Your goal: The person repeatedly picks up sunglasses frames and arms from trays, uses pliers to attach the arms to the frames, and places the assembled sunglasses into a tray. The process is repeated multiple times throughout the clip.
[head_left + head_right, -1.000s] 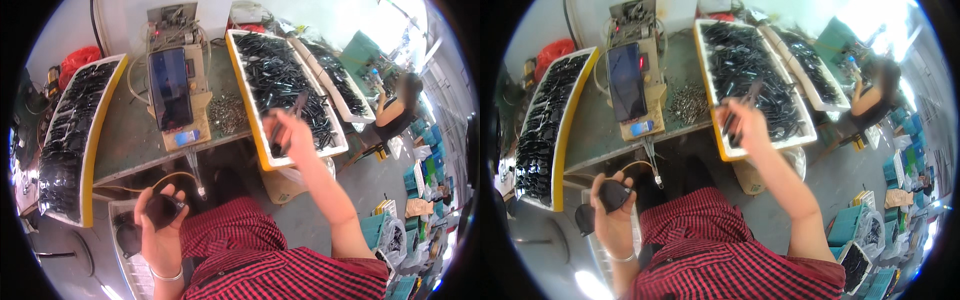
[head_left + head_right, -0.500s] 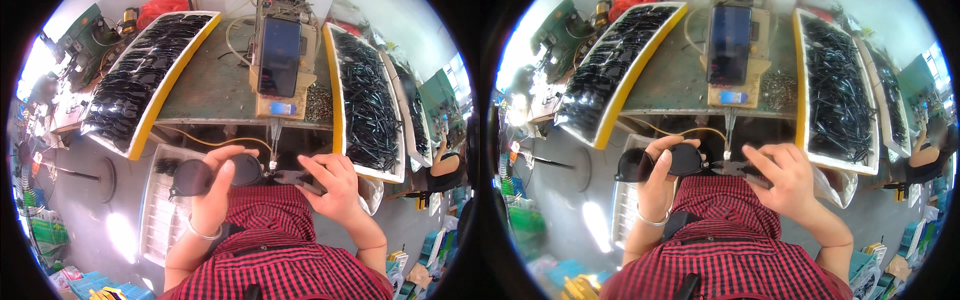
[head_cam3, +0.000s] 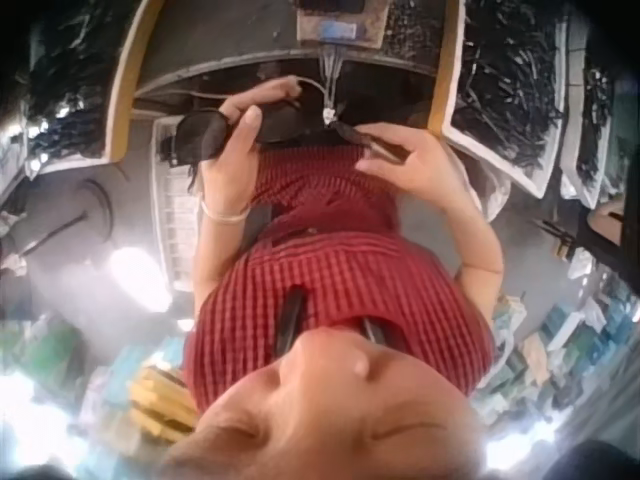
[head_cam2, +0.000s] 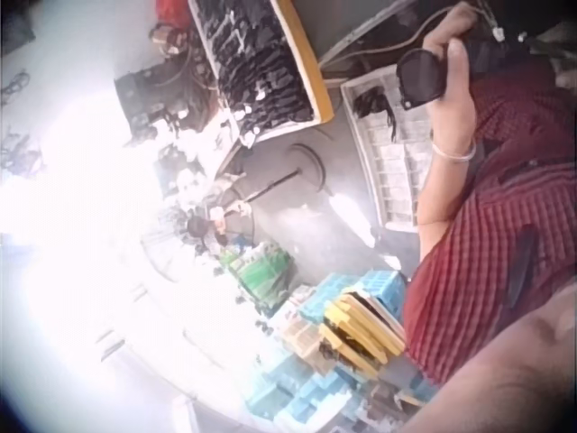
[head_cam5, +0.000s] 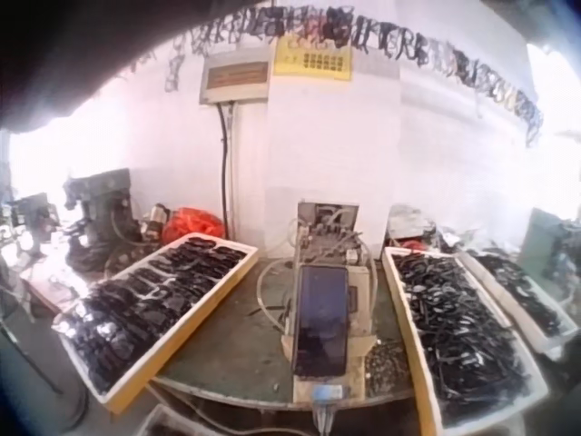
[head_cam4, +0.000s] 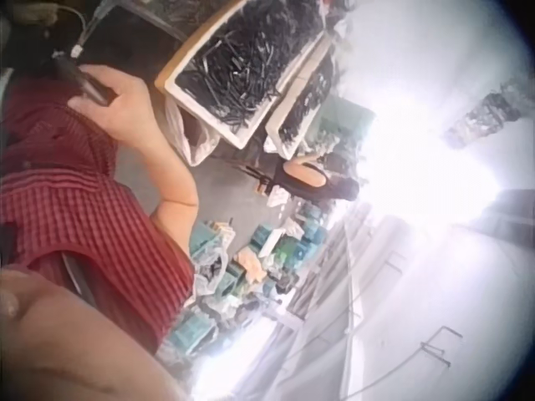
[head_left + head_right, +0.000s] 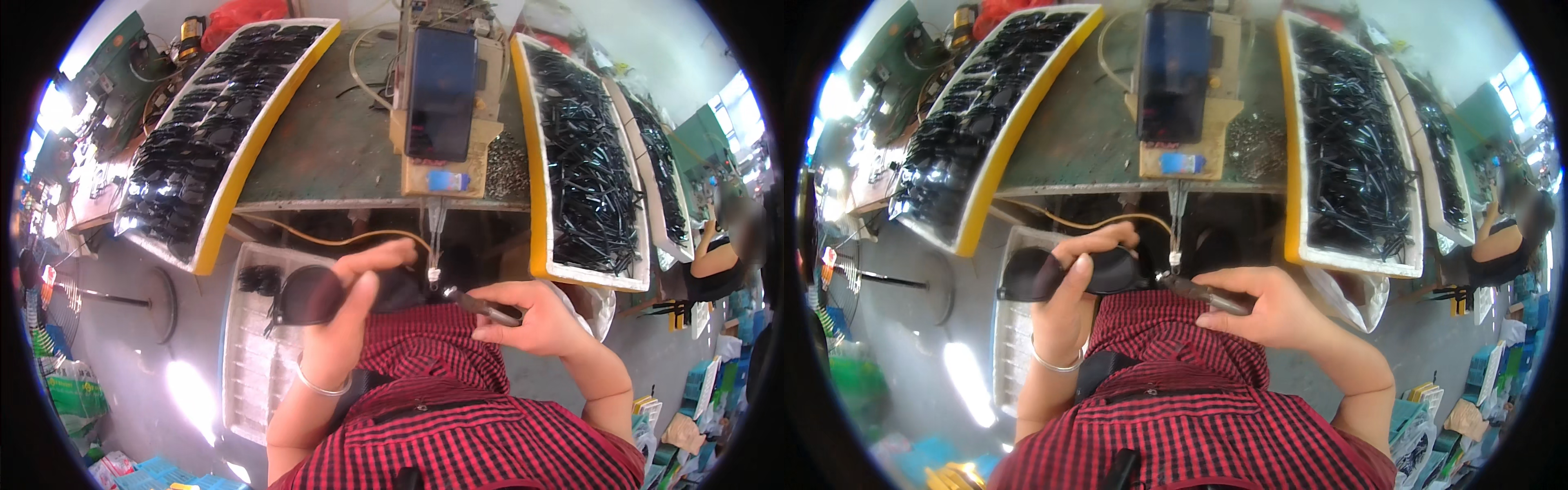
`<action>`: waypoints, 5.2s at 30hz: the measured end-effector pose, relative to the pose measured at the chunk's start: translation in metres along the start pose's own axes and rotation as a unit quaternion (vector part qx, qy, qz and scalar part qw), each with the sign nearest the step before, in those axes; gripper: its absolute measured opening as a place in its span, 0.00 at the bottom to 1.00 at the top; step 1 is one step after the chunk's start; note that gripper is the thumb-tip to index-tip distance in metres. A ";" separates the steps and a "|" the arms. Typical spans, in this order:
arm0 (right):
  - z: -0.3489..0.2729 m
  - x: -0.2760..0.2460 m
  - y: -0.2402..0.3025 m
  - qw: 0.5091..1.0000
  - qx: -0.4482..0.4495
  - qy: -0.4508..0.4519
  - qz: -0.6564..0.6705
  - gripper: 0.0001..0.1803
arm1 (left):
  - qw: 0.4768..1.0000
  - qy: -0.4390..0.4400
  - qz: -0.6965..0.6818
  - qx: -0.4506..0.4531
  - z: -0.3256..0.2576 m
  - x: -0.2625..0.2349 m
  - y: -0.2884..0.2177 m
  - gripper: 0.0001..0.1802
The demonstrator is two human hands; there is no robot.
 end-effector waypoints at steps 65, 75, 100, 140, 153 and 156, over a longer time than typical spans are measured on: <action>-0.022 -0.015 -0.081 0.914 -0.152 -0.343 0.152 0.22 | 0.870 -0.371 -0.325 0.004 -0.128 -0.232 0.113 0.13; -0.008 0.063 -0.056 0.950 0.029 -0.131 0.281 0.13 | 0.943 0.294 -0.153 0.017 -0.032 -0.024 0.043 0.19; 0.031 0.065 -0.117 0.887 -0.084 -0.348 0.290 0.09 | 0.963 -0.019 -0.132 -0.233 0.008 0.008 0.103 0.19; 0.033 0.069 -0.124 0.842 -0.063 -0.366 0.391 0.09 | 0.970 0.016 -0.141 -0.198 0.009 0.005 0.101 0.20; 0.035 0.066 -0.125 0.846 -0.055 -0.363 0.387 0.09 | 0.962 0.020 -0.164 -0.218 0.012 0.004 0.105 0.21; 0.034 0.068 -0.126 0.852 -0.041 -0.360 0.378 0.09 | 0.953 0.026 -0.185 -0.237 0.010 -0.002 0.109 0.21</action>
Point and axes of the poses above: each hand's wrist, its own z-axis towards the middle knuckle, its own x-axis out of the palm, y = z × x, the point moved 3 cm from there along z, towards the middle knuckle, and after that the axes turned 8 degrees about -x, right-handed, at the moved point
